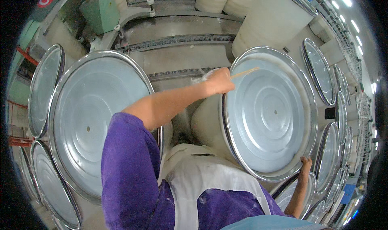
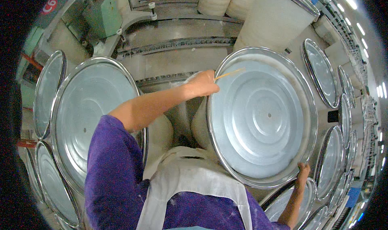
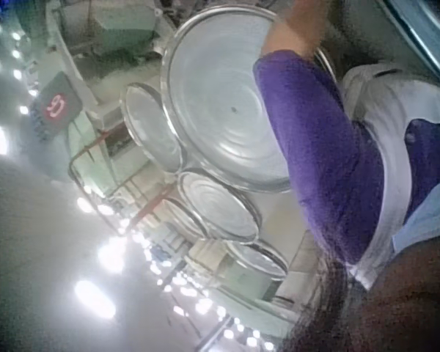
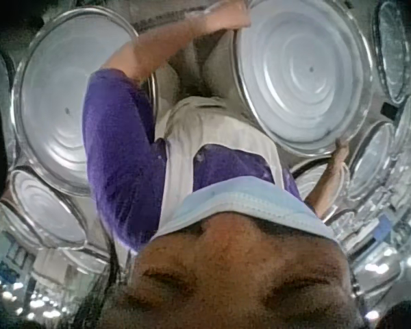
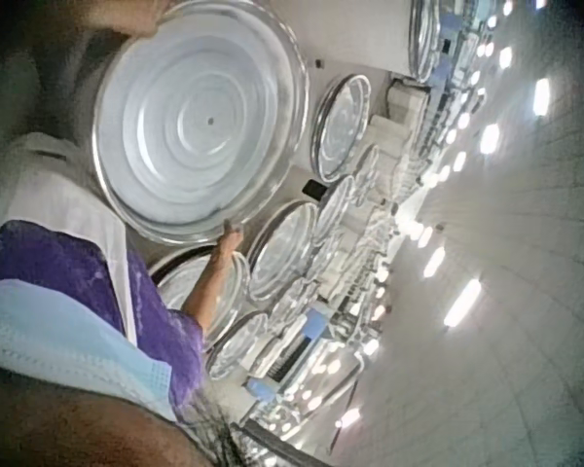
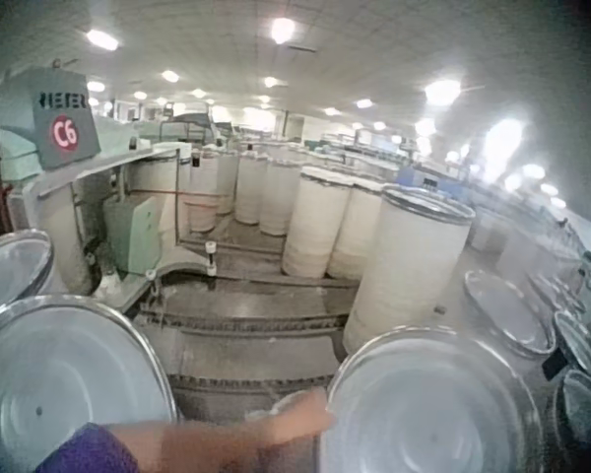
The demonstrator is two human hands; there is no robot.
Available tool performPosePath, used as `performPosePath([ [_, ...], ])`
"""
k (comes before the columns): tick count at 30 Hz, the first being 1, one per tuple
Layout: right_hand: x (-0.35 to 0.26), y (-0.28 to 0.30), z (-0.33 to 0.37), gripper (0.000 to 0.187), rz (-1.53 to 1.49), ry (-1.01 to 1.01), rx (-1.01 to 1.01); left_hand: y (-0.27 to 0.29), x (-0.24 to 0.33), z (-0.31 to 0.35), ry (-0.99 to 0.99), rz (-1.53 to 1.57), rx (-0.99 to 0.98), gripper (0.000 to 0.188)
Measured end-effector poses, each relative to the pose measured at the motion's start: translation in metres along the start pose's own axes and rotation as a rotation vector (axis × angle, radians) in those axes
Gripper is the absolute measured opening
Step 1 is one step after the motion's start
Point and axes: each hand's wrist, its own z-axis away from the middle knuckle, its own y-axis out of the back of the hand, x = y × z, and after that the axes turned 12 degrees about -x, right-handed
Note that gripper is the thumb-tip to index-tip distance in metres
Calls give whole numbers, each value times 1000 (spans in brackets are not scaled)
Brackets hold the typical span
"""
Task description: The person pulls white textile strands from large cylindrical containers, uses a thin wooden stick to guide and join the strands, and threads them through a machine's rollers. The person also moves between containers, lifts lids, and places the joined strands into the machine.
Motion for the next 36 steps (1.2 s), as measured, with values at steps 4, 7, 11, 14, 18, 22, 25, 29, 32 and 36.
performPosePath([
  [4,-8,-6,11,19,-128,73,-15,3,-1,28,19,53,59,32],
  [7,-11,8,7,22,-203,179,113,15,7,52,-49,137,205,37],
  [11,-22,70,-25,35,-171,210,86,48,26,90,-187,320,387,37],
  [14,-62,131,-56,42,220,226,89,82,37,127,-289,437,358,46],
  [18,-120,111,-47,45,-91,334,173,115,40,175,-404,462,421,39],
  [22,-195,53,-26,48,-246,422,174,136,39,199,-472,397,518,33],
  [25,-248,15,-32,51,-346,462,144,154,36,194,-513,372,609,31],
  [29,-315,-49,-73,54,-473,465,57,186,17,147,-328,273,768,33],
  [32,-364,-104,-121,56,-567,441,-34,219,-8,87,-333,274,762,33],
  [36,-419,-151,-210,59,-631,432,-147,304,-19,-5,-156,130,913,33],
])
